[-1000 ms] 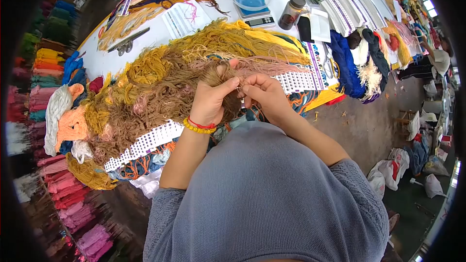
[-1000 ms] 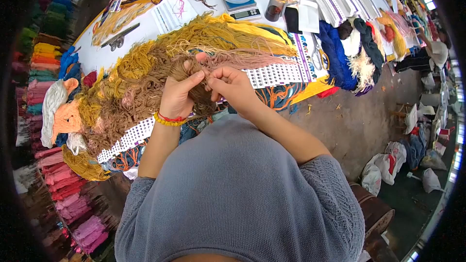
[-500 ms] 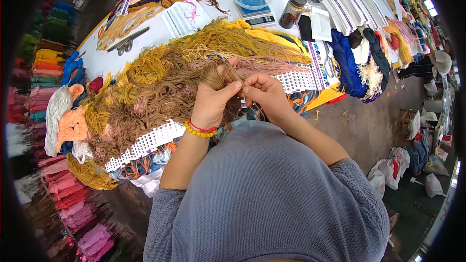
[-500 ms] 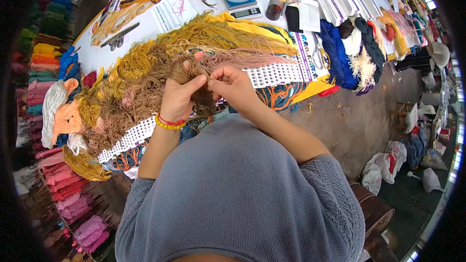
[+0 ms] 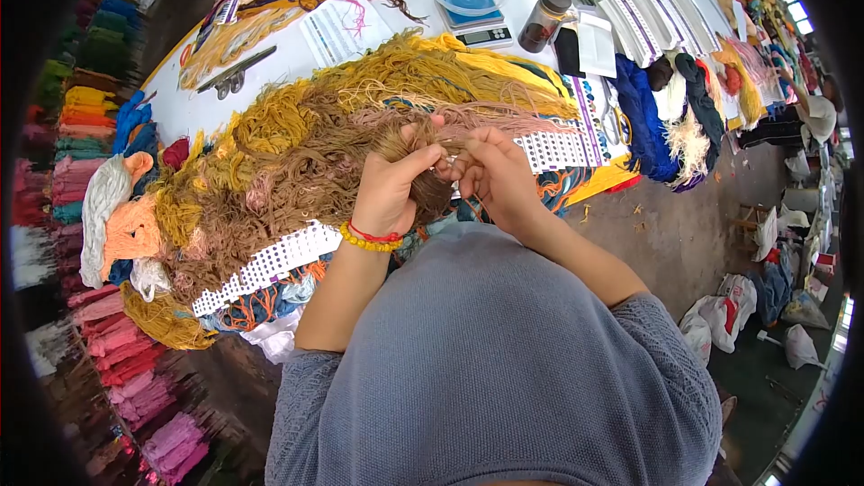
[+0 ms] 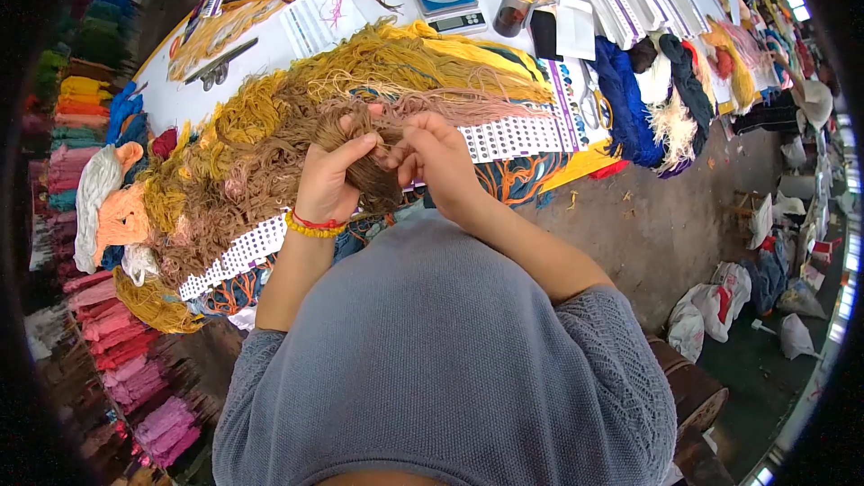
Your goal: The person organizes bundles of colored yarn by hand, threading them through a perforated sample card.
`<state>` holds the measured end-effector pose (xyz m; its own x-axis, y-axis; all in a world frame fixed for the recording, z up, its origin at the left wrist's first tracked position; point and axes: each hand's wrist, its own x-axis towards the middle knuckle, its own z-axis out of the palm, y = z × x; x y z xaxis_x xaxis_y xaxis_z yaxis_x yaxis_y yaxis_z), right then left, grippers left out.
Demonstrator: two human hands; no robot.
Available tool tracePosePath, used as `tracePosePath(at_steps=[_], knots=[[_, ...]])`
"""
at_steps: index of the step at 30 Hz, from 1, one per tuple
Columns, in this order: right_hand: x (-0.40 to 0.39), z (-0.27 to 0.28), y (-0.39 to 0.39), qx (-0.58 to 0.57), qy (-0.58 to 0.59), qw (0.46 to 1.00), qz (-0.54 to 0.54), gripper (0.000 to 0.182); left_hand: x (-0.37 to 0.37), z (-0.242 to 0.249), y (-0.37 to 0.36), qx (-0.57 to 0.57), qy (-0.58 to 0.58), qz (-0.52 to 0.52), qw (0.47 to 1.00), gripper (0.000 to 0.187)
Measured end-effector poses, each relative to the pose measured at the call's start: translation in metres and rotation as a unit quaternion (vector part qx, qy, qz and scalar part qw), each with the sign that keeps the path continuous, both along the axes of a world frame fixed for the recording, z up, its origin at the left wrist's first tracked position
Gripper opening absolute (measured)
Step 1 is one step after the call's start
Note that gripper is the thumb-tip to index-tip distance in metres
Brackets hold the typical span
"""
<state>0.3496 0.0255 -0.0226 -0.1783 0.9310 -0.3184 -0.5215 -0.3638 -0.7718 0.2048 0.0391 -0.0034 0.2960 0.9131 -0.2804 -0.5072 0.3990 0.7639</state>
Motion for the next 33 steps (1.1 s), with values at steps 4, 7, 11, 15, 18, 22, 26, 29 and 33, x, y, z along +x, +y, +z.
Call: tracePosePath(at_steps=[4,7,11,15,18,22,26,29,33], knots=[[0.001,0.000,0.002,-0.034,0.028,0.999,0.001,0.008,-0.002,-0.005,0.002,-0.008,-0.001,0.009,1.000,0.029],[0.002,0.001,0.001,-0.032,-0.001,0.999,0.042,0.007,-0.003,-0.004,0.001,-0.005,0.003,0.001,1.000,0.028],[0.004,0.007,0.000,-0.008,-0.056,0.994,0.090,0.005,0.001,-0.003,0.001,-0.003,0.020,0.016,1.000,0.027],[0.006,0.002,0.001,0.014,-0.070,0.993,0.096,0.004,0.003,-0.004,0.002,0.011,0.027,0.020,0.999,0.028],[0.007,-0.001,0.001,0.006,-0.041,0.995,0.091,0.004,0.003,-0.004,0.002,0.009,0.027,0.019,0.999,0.028],[0.006,-0.003,-0.001,0.009,-0.046,0.996,0.077,0.005,0.004,-0.005,0.002,-0.003,0.036,0.023,0.999,0.023],[0.007,0.001,0.000,-0.024,-0.018,0.997,0.074,0.012,-0.002,-0.014,0.005,0.017,0.035,0.024,0.999,0.021],[0.020,0.001,0.004,-0.041,0.386,0.905,0.172,0.023,-0.010,-0.020,0.006,-0.036,-0.002,-0.034,0.999,0.024],[0.022,0.013,0.005,-0.009,0.340,0.933,0.119,0.031,-0.008,-0.013,0.005,-0.043,-0.085,-0.059,0.994,0.039]])
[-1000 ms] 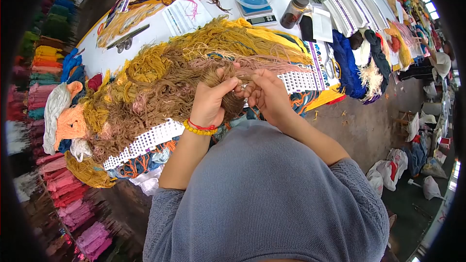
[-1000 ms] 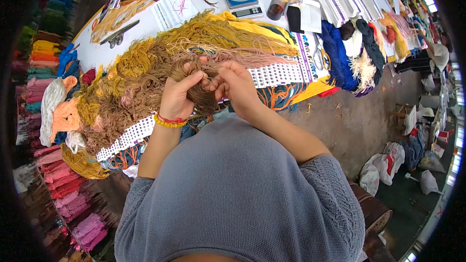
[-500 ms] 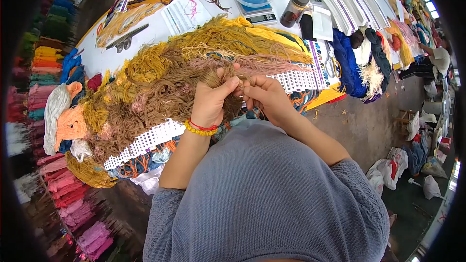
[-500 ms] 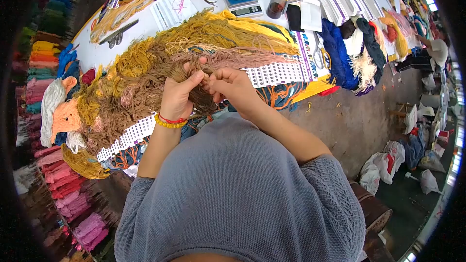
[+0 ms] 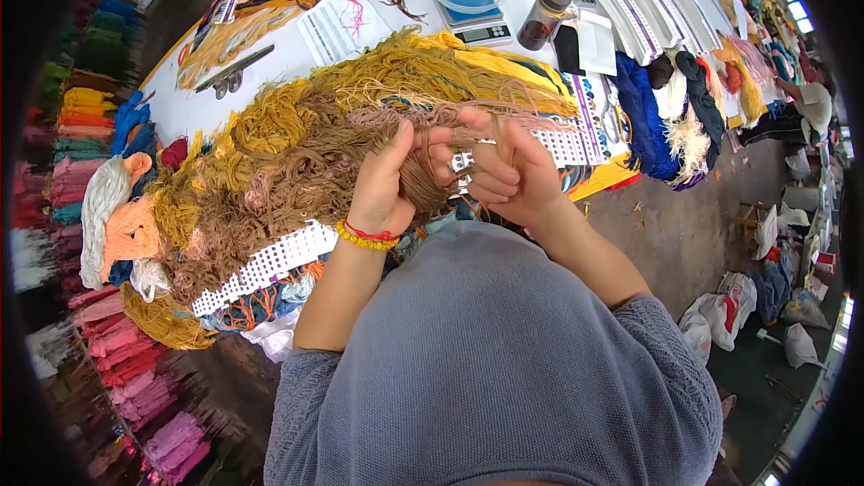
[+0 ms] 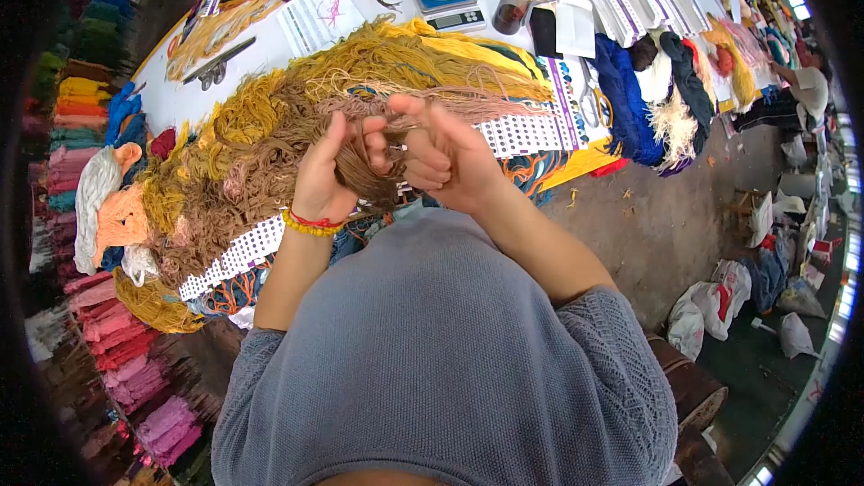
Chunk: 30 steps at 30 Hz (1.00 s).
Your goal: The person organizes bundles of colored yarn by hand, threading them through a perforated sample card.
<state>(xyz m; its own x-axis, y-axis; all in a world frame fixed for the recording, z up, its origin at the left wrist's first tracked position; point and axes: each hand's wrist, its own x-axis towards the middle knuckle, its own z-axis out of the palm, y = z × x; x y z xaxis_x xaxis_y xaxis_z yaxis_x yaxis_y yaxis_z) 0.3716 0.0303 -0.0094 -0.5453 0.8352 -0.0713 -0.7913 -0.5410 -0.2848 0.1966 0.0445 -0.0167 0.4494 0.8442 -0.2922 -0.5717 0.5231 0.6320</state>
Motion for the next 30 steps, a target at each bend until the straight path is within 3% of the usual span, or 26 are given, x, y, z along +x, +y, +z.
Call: tracePosePath(at_steps=[1,3,5,7,8,10,14,23,26,28,30], knots=[[0.000,-0.001,0.001,0.000,0.000,1.000,0.000,0.031,0.002,0.005,-0.001,-0.016,0.000,0.005,1.000,0.044],[-0.004,-0.003,0.004,0.085,-0.279,0.956,-0.024,0.024,0.006,0.014,-0.002,-0.017,0.020,0.009,1.000,0.046],[-0.021,0.004,0.001,0.051,-0.324,0.940,-0.090,0.016,0.007,0.015,-0.003,-0.018,0.040,0.013,0.999,0.049],[-0.028,-0.007,0.001,0.101,-0.435,0.884,-0.139,0.011,0.008,0.012,-0.004,-0.007,0.050,0.009,0.999,0.049],[-0.028,-0.010,0.000,0.100,-0.435,0.884,-0.139,0.011,0.008,0.010,-0.005,-0.008,0.050,0.009,0.999,0.049],[-0.026,-0.013,0.001,0.203,-0.549,0.807,-0.082,0.007,0.009,0.005,-0.004,0.049,0.056,-0.021,0.997,0.050],[-0.025,-0.003,0.000,0.202,-0.598,0.775,-0.036,0.008,0.009,0.006,-0.004,0.050,0.079,-0.019,0.995,0.047],[-0.026,-0.010,-0.003,0.130,-0.460,0.874,-0.084,0.006,0.008,0.008,-0.002,-0.016,0.052,0.058,0.997,0.035],[-0.022,-0.009,-0.003,0.099,-0.482,0.868,-0.064,0.008,0.008,0.008,-0.004,0.048,0.096,0.071,0.992,0.032],[-0.020,-0.014,-0.003,0.148,-0.513,0.842,-0.080,0.010,0.005,-0.001,-0.002,0.144,0.148,0.044,0.978,0.036],[-0.020,-0.013,-0.004,0.137,-0.511,0.845,-0.072,0.010,0.005,-0.002,-0.003,0.148,0.157,0.045,0.976,0.038]])
